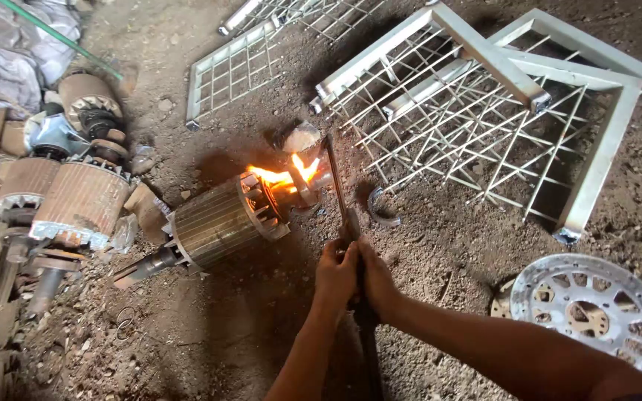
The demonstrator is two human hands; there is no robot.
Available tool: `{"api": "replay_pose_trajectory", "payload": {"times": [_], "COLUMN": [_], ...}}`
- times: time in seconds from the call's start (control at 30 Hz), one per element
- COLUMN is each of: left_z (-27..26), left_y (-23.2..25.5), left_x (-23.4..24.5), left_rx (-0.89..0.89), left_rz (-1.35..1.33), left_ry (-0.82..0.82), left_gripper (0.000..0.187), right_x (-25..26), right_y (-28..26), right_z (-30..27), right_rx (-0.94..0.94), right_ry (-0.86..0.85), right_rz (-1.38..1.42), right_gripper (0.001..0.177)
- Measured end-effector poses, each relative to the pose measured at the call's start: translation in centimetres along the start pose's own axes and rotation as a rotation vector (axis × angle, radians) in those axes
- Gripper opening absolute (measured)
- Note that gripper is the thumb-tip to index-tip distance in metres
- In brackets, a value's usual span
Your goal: Using a heating torch to disassemble or repair components of an electric motor.
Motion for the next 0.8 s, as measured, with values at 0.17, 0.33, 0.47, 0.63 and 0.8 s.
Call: {"api": "replay_pose_trajectory", "payload": {"times": [0.17,0.33,0.47,0.63,0.8], "left_z": [0.9,0.9,1.3,-0.2,0.9], "left_y": [-0.6,-0.3,-1.1,0.4,-0.2], "left_x": [0.8,1.4,1.4,1.9,2.2], "left_rx": [-0.063,-0.079,-0.146,-0.131,-0.168], "left_rz": [0.08,0.196,0.22,0.223,0.296], "left_ry": [0.077,0.132,0.126,0.13,0.087], "left_gripper": [0.044,0.047,0.045,0.044,0.045], "right_x": [-0.2,-0.3,-0.8,-0.4,-1.0], "right_y": [2.1,2.6,2.0,3.3,1.9], "right_z": [2.0,2.3,1.5,2.0,0.4], "right_rx": [-0.09,-0.187,-0.157,-0.159,-0.059], "right_ry": [-0.124,-0.134,-0.185,-0.152,-0.123], "right_rz": [0.142,0.164,0.199,0.205,0.038], "right_gripper": [0.057,0.055,0.054,0.055,0.056]}}
Point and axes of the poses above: each hand's wrist, its own z-axis towards the middle knuckle, its own x-axis out of the back of the hand, y = z × x, the point moved 4 cm from there along z, towards the middle knuckle, and after that the axes turned 15 degrees about y, right-handed, at the moved point
